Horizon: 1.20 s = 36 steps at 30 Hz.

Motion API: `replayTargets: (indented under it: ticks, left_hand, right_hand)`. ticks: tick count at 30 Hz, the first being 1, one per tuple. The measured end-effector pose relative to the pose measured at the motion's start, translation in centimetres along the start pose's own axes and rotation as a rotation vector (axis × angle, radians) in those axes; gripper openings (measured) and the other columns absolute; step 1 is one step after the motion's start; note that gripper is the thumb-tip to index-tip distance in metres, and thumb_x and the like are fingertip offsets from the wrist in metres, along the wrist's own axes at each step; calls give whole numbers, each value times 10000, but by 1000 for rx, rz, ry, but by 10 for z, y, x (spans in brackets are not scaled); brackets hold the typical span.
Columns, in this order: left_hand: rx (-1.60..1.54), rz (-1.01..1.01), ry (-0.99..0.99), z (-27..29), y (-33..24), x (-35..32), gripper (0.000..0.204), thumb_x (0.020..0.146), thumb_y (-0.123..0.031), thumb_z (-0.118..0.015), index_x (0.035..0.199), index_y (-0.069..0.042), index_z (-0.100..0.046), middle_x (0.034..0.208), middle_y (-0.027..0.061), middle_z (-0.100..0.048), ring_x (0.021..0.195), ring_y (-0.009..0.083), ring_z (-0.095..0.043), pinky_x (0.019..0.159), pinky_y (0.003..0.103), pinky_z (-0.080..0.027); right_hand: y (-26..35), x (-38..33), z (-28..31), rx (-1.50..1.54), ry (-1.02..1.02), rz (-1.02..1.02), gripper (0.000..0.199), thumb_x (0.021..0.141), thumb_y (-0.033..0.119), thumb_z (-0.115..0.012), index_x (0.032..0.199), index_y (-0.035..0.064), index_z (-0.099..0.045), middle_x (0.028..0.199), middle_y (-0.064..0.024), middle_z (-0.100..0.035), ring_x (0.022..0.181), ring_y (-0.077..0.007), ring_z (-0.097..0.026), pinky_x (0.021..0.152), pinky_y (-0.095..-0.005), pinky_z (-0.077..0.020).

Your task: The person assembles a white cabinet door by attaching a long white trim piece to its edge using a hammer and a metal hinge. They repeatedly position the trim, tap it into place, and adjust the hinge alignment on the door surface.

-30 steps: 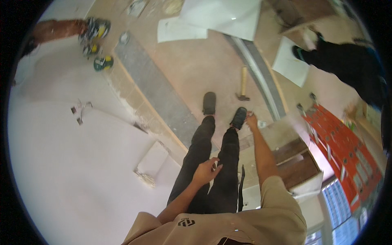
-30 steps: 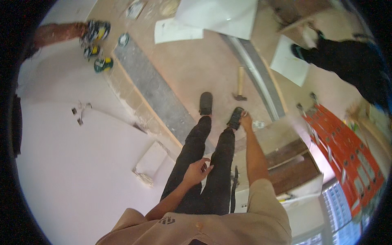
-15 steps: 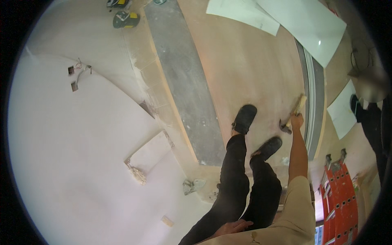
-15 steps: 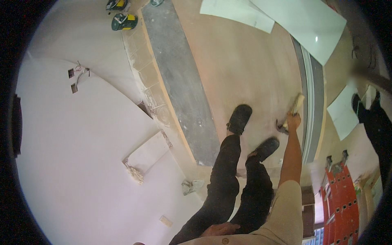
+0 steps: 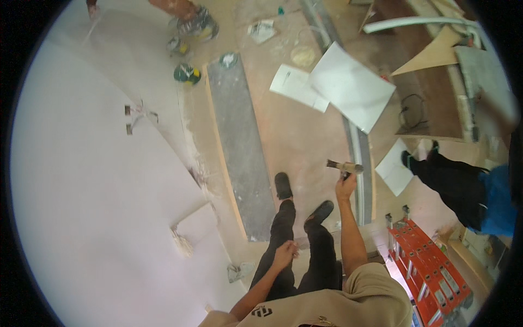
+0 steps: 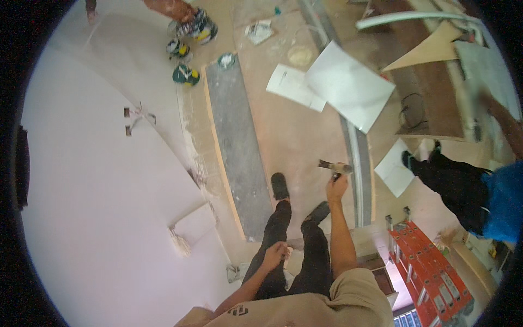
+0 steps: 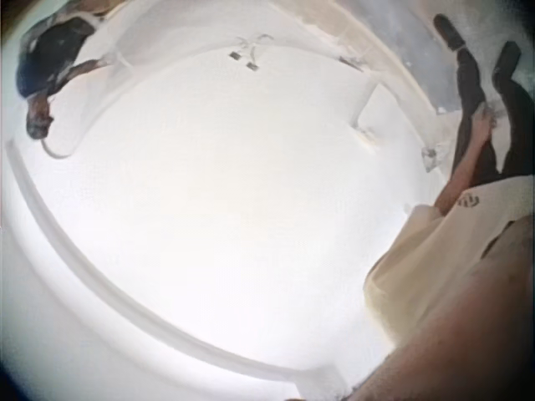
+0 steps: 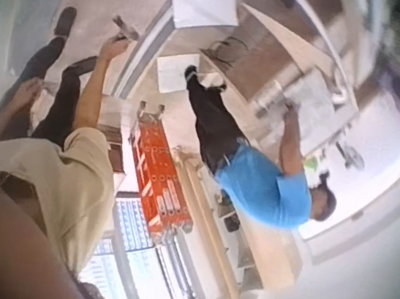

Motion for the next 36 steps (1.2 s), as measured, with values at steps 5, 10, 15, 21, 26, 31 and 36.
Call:
replayTargets:
  ticks: [5,10,15,21,26,31,36]
  left_hand:
    - [-492,143,414,-4,-138,8,745,1019,-669,-419,1365,-23,-556,1288,140,-637,1194,238,-588,1050,446,-455]
    - [-1285,-212,719,-30,-385,-73,691,1017,-588,-502,1465,-65,-447,1516,236,-455,1336,362,-512,1146,518,-396]
    - [-1508,-142,864,-16,-474,-81,577,1038,-430,-532,1435,-13,-495,1405,234,-539,1284,350,-541,1088,519,-447]
    - [-1477,-512,903,46,-549,20,512,957,-176,-506,1384,105,-471,1298,232,-607,1206,348,-592,1061,486,-491]
    - [-1368,-656,524,118,-667,1,496,914,-174,-543,1333,90,-525,1248,236,-621,1137,360,-623,1005,495,-523]
    - [-1348,-666,466,89,-758,-38,498,898,-151,-592,1341,67,-523,1251,236,-590,1074,337,-619,1017,473,-508]
    - [-1432,-472,642,31,-825,15,479,910,-157,-586,1314,92,-522,1259,250,-575,1072,330,-620,1043,478,-484]
  right_hand:
    - [277,41,115,407,126,482,344,924,-99,-543,1255,-15,-584,1231,-171,-643,1033,-293,-663,897,-362,-521]
    - [410,20,202,675,423,398,384,945,-90,-553,1319,-14,-514,1275,-136,-623,1149,-241,-612,976,-363,-503]
    - [468,37,215,691,371,602,654,811,-171,-516,1433,30,-484,1319,-137,-587,1247,-276,-606,999,-391,-548]
    - [438,122,220,-51,680,393,704,809,-65,-629,1472,117,-478,1342,-209,-628,1076,-426,-664,923,-462,-550]
    - [341,206,229,6,511,286,365,883,43,-646,1247,28,-628,1138,-244,-692,969,-412,-692,843,-451,-552]
    - [320,284,263,-171,459,-51,327,926,186,-707,1167,-26,-646,882,-233,-679,775,-332,-653,749,-399,-513]
    - [359,366,247,129,412,-159,374,953,324,-714,1117,-4,-643,712,-65,-565,642,-166,-536,595,-326,-464]
Point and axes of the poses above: each hand's wrist, its own x-axis towards the middle knuckle, its own z-axis out of the back of the hand, y = z × x, the point moved 1 cm from there along x, towards the middle knuckle
